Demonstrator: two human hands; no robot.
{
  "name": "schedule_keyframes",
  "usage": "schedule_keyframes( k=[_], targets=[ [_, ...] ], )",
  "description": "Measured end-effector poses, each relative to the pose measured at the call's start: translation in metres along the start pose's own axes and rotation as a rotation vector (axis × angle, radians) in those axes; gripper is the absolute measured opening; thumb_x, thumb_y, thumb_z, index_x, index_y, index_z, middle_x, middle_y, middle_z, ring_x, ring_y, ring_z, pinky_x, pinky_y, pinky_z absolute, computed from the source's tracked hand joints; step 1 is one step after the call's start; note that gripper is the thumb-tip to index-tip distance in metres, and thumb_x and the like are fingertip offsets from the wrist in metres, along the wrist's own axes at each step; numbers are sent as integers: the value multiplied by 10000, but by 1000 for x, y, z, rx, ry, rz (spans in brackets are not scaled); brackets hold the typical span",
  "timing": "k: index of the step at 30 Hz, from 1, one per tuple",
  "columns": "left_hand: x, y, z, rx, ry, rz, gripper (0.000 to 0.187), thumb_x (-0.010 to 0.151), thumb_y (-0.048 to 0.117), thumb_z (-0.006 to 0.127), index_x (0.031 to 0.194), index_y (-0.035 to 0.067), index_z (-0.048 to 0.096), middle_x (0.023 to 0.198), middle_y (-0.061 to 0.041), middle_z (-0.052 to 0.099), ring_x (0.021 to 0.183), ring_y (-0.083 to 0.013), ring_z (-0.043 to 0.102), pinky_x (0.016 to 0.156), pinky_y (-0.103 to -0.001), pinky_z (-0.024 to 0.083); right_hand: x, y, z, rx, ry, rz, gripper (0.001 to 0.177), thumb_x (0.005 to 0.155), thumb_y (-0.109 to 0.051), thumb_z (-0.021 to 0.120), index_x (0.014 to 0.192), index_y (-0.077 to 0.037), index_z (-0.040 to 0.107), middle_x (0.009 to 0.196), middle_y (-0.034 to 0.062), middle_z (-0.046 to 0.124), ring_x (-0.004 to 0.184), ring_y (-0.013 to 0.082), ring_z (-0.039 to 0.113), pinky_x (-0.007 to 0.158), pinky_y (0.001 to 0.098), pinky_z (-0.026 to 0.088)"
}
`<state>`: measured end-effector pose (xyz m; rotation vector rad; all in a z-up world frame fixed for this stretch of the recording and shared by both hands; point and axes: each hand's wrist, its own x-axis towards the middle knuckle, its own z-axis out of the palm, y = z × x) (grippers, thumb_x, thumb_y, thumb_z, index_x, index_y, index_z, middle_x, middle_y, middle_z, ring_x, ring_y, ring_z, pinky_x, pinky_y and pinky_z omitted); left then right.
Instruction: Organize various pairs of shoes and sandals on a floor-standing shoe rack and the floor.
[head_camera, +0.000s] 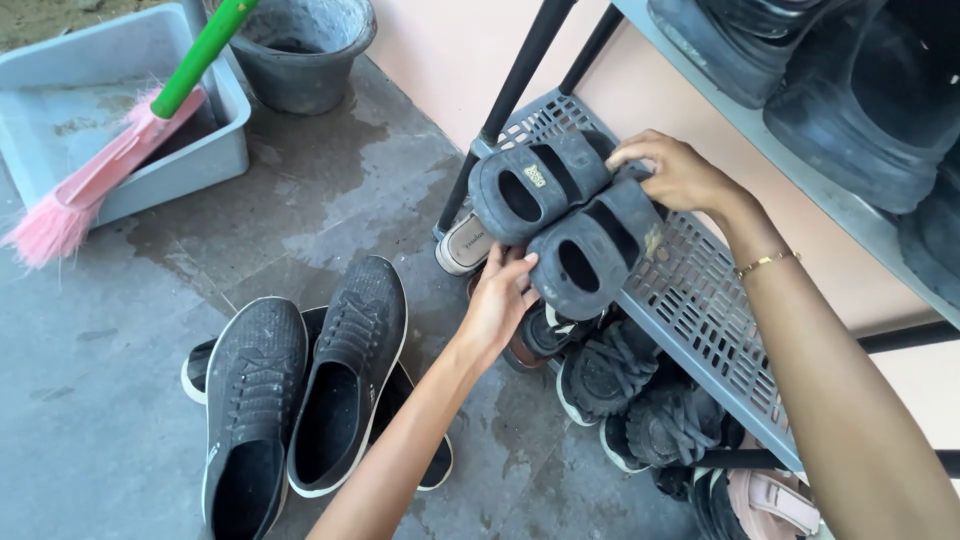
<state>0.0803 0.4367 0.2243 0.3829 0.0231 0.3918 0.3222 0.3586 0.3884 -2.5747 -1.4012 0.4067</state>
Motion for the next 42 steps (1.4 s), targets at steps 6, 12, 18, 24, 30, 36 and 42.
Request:
schedule_keyframes(
  k=[6, 12, 18, 24, 30, 36, 42],
  targets=[
    [1, -3, 1, -14, -15, 20, 698, 949, 96, 538, 1572, 90, 221, 1612, -123, 370, 1401, -261, 477, 1129, -480, 412, -62, -7, 30, 303, 397, 100, 509, 810, -50, 717, 1296, -173, 627, 1402, 69, 581, 1354, 234, 529, 1145, 402, 434],
    [-25, 24, 26, 484, 350, 91, 804, 947, 160, 556, 1611, 128, 104, 1632, -137, 309, 1461, -276, 369, 1201, -448, 267, -144, -51, 108, 1274, 738, 467, 676, 807, -114, 667, 1436, -87, 422, 1301, 106, 477, 1195, 211, 519, 1099, 470, 417],
    [-29, 2, 24, 905, 160, 375, 936, 980, 131, 573, 1609, 4, -108, 1741, -196, -116, 1617, -285, -87, 1279, -378, -3, -150, -88, 157, 1243, 594, 314, 861, 880, -99, 645, 1609, -55, 189, 1595, 110, 355, 1475, 208, 353, 1213, 398, 253],
    [-15, 3, 25, 990, 155, 332, 931, 964, 169, 561, 1598, -23, -94, 1699, -207, -211, 1592, -294, -116, 1265, -373, 45, -141, -83, 141, 1120, 487, 183, 865, 902, -58, 650, 1607, -2, 151, 1658, 142, 313, 1532, 206, 302, 1225, 329, 227],
    [1, 1, 25, 989, 135, 326, 933, 977, 183, 558, 1588, -32, -113, 1688, -229, -229, 1586, -312, -146, 1265, -381, 30, -117, -73, 126, 1109, 459, 167, 854, 877, -37, 657, 1604, 25, 213, 1628, 164, 377, 1504, 234, 358, 1220, 331, 261],
    [3, -7, 25, 1057, 89, 317, 990, 955, 209, 575, 1579, -33, -154, 1676, -259, -247, 1580, -330, -144, 1262, -389, 53, -102, -22, 124, 1145, 415, 152, 850, 882, 23, 650, 1606, 15, 204, 1644, 145, 353, 1510, 220, 355, 1239, 327, 266],
    [12, -6, 23, 1079, 9, 270, 1031, 944, 223, 601, 1587, -29, -165, 1676, -279, -238, 1582, -360, -138, 1272, -411, 52, -94, -6, 111, 1234, 342, 125, 850, 880, 50, 621, 1622, -12, 212, 1644, 130, 350, 1498, 218, 367, 1227, 335, 302]
  ],
)
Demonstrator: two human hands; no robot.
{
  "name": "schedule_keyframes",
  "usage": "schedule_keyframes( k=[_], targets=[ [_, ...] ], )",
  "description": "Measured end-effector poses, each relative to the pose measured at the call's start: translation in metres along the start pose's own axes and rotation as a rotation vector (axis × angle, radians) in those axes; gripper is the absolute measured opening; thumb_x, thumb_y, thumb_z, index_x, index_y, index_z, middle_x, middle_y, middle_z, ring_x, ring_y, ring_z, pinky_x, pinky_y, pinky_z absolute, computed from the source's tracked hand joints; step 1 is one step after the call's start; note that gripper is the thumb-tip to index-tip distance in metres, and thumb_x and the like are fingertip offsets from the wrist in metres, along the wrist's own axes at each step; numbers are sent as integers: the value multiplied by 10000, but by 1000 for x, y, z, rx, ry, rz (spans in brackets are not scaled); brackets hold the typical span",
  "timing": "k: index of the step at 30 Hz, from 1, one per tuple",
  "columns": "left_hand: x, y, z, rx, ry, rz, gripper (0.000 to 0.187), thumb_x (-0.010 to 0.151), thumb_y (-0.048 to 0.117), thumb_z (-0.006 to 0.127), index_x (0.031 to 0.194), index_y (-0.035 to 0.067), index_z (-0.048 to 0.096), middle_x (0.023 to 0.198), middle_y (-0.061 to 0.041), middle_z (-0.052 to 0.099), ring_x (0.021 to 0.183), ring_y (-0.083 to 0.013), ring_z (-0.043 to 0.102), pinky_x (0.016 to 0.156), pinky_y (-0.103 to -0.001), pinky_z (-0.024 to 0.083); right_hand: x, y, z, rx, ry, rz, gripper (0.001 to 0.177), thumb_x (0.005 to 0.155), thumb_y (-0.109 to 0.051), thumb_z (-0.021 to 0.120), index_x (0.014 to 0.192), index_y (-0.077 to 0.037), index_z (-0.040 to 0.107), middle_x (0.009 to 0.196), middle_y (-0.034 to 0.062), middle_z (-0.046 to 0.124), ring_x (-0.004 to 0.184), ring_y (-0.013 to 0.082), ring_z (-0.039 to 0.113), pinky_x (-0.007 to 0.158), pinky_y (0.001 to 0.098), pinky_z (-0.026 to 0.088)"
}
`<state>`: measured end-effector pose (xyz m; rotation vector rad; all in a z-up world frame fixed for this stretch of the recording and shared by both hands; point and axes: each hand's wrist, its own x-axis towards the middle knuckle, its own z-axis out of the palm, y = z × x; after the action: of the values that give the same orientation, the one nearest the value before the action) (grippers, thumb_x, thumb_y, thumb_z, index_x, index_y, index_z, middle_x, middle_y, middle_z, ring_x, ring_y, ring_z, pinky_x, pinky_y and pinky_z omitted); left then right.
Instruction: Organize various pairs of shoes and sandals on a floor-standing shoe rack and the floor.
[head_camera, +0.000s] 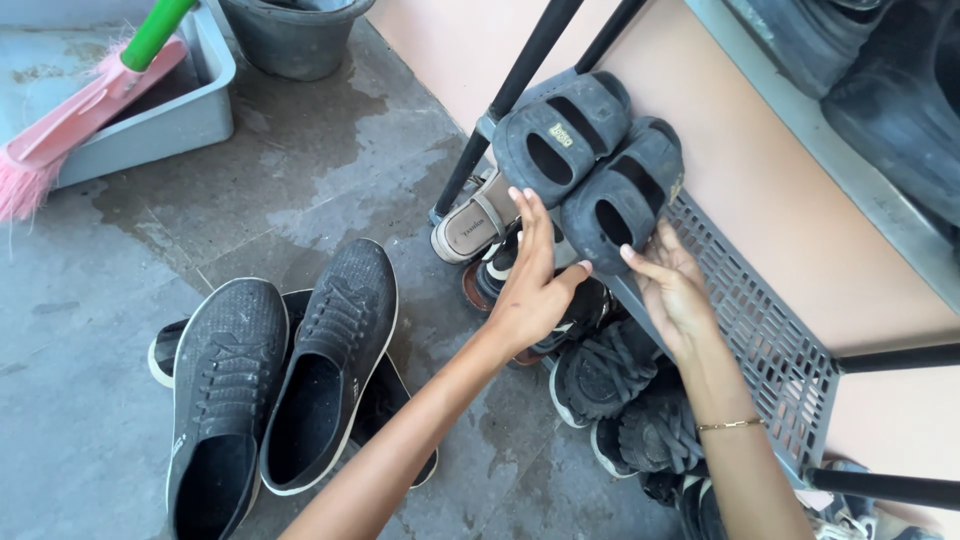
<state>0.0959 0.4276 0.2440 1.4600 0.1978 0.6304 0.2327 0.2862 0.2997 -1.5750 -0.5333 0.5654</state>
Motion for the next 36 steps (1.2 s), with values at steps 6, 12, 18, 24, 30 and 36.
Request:
schedule_keyframes(
  k=[6, 12, 18, 24, 30, 36],
  targets=[
    [7, -1, -7, 37, -64, -34, 1082, 892, 243, 645, 1562, -48, -154, 1653, -286, -249, 1563, -362, -100, 1257, -420, 97, 3, 3, -4, 19, -18, 10, 873, 885, 67, 625, 1628, -13, 173, 1666, 127, 311, 1502, 208, 365, 1228, 335, 317],
    [15, -7, -14, 83, -114, -8, 1105, 891, 260, 667, 1560, -89, -140, 1642, -330, -229, 1566, -371, -106, 1267, -449, 51, 3, 2, 0, -1, -5, -11, 886, 889, 64, 628, 1633, 4, 151, 1678, 137, 292, 1511, 216, 360, 1227, 328, 317],
    [16, -4, -21, 95, -140, -32, 1099, 867, 251, 662, 1562, -92, -116, 1644, -328, -213, 1574, -360, -92, 1260, -425, 62, 4, 7, -1, 6, 38, 2, 901, 884, 60, 645, 1621, 14, 130, 1668, 151, 289, 1505, 223, 369, 1222, 328, 336],
    [19, -15, -20, 111, -137, -3, 1093, 866, 250, 682, 1555, -106, -89, 1636, -333, -220, 1575, -369, -100, 1265, -403, 84, 3, 10, -4, 6, 73, -10, 857, 877, 40, 664, 1611, -10, 226, 1622, 167, 362, 1440, 231, 428, 1197, 332, 380],
    [-13, -13, -81, 288, -43, 16, 882, 891, 251, 655, 1618, 18, 211, 1662, -286, 234, 1585, -386, 115, 1260, -426, 153, -39, 50, 29, -275, 407, -410, 518, 988, 2, 694, 1459, -40, 484, 1485, 90, 436, 1372, 189, 482, 1172, 331, 439],
    [-48, -62, -191, 639, 143, 103, 576, 868, 283, 737, 1376, 79, 559, 1388, -209, 573, 1353, -380, 479, 1145, -442, 401, -93, 79, 110, -306, 229, -514, 219, 980, -5, 645, 1189, -59, 604, 1326, 37, 479, 1227, 136, 535, 1014, 284, 487]
  ],
)
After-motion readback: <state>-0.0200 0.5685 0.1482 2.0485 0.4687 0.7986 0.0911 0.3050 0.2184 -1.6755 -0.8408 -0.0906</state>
